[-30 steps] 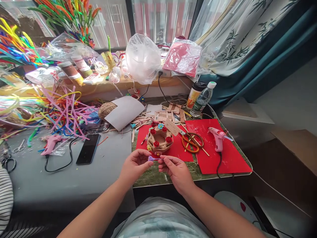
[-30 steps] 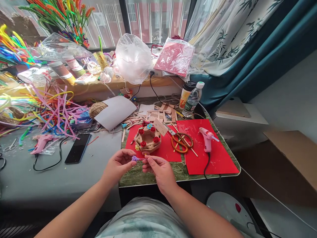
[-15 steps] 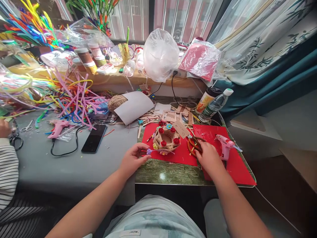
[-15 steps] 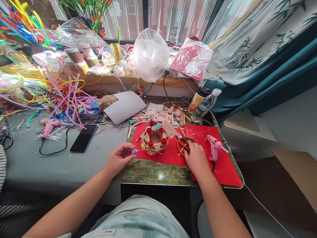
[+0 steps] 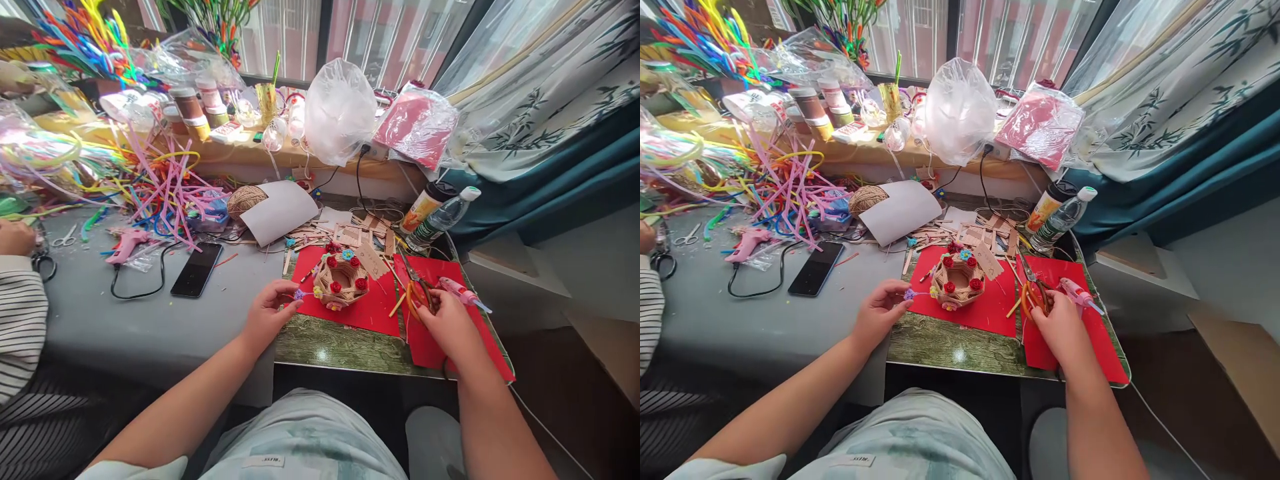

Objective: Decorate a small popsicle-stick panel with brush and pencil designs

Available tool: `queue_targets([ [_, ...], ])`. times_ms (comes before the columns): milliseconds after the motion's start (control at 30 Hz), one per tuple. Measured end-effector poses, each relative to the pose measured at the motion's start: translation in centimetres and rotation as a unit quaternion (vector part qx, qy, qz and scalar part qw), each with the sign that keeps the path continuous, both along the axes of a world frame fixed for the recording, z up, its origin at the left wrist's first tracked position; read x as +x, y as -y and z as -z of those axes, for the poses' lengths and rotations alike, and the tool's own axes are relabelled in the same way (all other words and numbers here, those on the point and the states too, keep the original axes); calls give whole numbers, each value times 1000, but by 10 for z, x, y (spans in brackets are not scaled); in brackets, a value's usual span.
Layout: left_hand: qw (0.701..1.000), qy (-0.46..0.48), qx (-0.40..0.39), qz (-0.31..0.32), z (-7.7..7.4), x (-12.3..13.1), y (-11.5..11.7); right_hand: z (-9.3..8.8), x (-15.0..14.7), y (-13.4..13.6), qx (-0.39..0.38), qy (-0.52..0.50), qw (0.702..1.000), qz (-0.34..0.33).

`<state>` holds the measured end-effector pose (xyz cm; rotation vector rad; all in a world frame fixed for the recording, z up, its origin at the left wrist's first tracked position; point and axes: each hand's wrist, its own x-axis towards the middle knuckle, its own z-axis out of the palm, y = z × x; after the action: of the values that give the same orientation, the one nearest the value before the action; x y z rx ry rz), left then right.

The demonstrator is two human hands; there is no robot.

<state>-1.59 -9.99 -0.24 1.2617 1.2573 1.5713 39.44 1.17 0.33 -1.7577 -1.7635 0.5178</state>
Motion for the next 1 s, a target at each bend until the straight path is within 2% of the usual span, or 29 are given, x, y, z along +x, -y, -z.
queue_targets([
  [33,1000,0,8,-6,0,0,-1,-5,0,4,-30,-85,996,3],
  [100,1000,0,26,-18,1,0,-1,-14,-6,16,-77,-236,969,13],
  [167,999,-4,41,-29,1,0,-1,-24,-20,33,-110,-336,935,8],
  [200,998,-7,48,-35,1,0,-1,-29,-29,42,-123,-385,915,-3],
  [267,997,-14,60,-45,-1,0,0,-36,-51,63,-173,-456,870,-71],
  [367,995,-22,74,-56,-6,0,1,-40,-85,91,-243,-500,819,-141],
  [500,993,-20,91,-74,-15,2,1,-34,-125,114,-309,-508,772,-225],
  [600,988,-14,105,-109,-20,5,5,-26,-145,126,-366,-547,695,-290],
  [667,985,-12,114,-125,-22,8,8,-22,-154,133,-401,-555,660,-309],
  [733,984,-10,123,-132,-22,11,10,-18,-160,139,-418,-545,650,-325],
  [800,982,-7,135,-133,-20,13,11,-16,-164,142,-434,-518,653,-341],
  [900,981,-5,144,-128,-17,16,10,-14,-166,140,-447,-467,673,-359],
  [1000,982,-7,142,-124,-13,17,7,-14,-164,136,-429,-426,696,-388],
])
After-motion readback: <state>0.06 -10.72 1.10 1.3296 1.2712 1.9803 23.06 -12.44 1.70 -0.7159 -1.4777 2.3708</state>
